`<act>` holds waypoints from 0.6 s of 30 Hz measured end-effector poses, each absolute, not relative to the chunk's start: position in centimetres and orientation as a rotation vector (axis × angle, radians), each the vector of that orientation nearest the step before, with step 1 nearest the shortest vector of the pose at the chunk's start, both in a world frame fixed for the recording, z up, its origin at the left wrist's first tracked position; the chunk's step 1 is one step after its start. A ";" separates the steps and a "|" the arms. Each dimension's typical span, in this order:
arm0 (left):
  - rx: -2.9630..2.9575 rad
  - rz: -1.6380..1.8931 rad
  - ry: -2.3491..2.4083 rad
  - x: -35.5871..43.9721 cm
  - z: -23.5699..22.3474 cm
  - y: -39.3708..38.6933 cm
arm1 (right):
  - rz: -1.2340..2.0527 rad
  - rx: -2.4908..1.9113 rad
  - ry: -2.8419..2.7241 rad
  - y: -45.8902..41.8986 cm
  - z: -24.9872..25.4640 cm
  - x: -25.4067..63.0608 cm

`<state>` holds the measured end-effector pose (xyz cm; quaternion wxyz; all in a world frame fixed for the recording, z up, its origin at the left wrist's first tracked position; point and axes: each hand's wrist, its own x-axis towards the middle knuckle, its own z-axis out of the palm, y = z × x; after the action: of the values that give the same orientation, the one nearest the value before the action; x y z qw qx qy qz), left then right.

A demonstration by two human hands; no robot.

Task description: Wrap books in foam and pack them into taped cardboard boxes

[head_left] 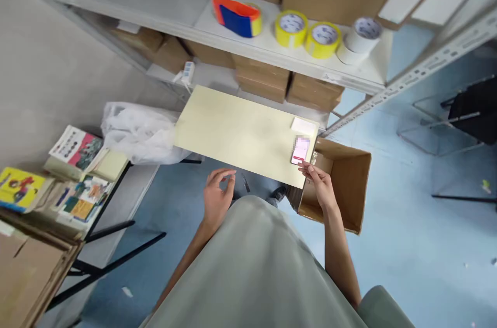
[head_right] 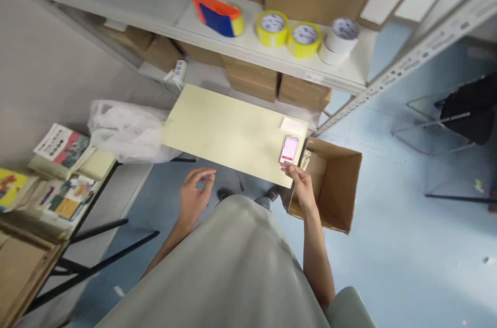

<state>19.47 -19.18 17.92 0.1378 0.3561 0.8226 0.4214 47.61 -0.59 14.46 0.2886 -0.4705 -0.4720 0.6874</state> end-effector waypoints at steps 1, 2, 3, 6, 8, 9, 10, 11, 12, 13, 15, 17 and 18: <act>0.985 1.249 2.394 18.4 18.1 -20.3 | 1.830 -1.231 -1.303 -1.1 15.4 45.8; 0.941 1.284 2.404 17.3 18.2 -21.5 | 1.825 -1.205 -1.344 -1.8 16.2 43.9; 0.897 1.323 2.410 16.1 18.3 -22.8 | 1.819 -1.179 -1.386 -2.5 17.0 41.9; 0.775 1.453 2.429 12.2 18.5 -27.3 | 1.802 -1.112 -1.529 -5.0 19.0 35.3; 0.680 1.524 2.462 9.4 18.4 -30.5 | 1.801 -1.071 -1.620 -6.9 20.0 30.6; 0.627 1.556 2.482 8.0 18.3 -32.2 | 1.807 -1.051 -1.659 -7.9 20.4 28.2; 0.575 1.584 2.500 6.6 18.2 -33.9 | 1.820 -1.032 -1.694 -8.9 20.7 25.8; 0.526 1.609 2.518 5.2 18.0 -35.6 | 1.836 -1.014 -1.727 -9.9 20.9 23.5; 0.484 1.632 2.532 3.9 17.9 -37.2 | 1.853 -0.996 -1.759 -10.9 21.0 21.2; 0.448 1.654 2.543 2.7 17.8 -38.8 | 1.866 -0.978 -1.794 -12.0 21.1 19.0; 0.378 1.688 2.552 0.4 17.6 -41.8 | 1.883 -0.941 -1.878 -14.2 21.2 14.7; 0.281 1.714 2.559 -1.7 17.6 -44.6 | 1.909 -0.896 -1.965 -16.4 21.2 10.8; 0.227 1.724 2.566 -2.6 17.7 -45.8 | 1.934 -0.868 -2.006 -17.5 21.2 8.9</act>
<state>-2.63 -45.78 17.66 0.0211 0.0731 0.8276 0.5562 8.87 -17.53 21.16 0.1114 -0.2955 -0.6831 0.6585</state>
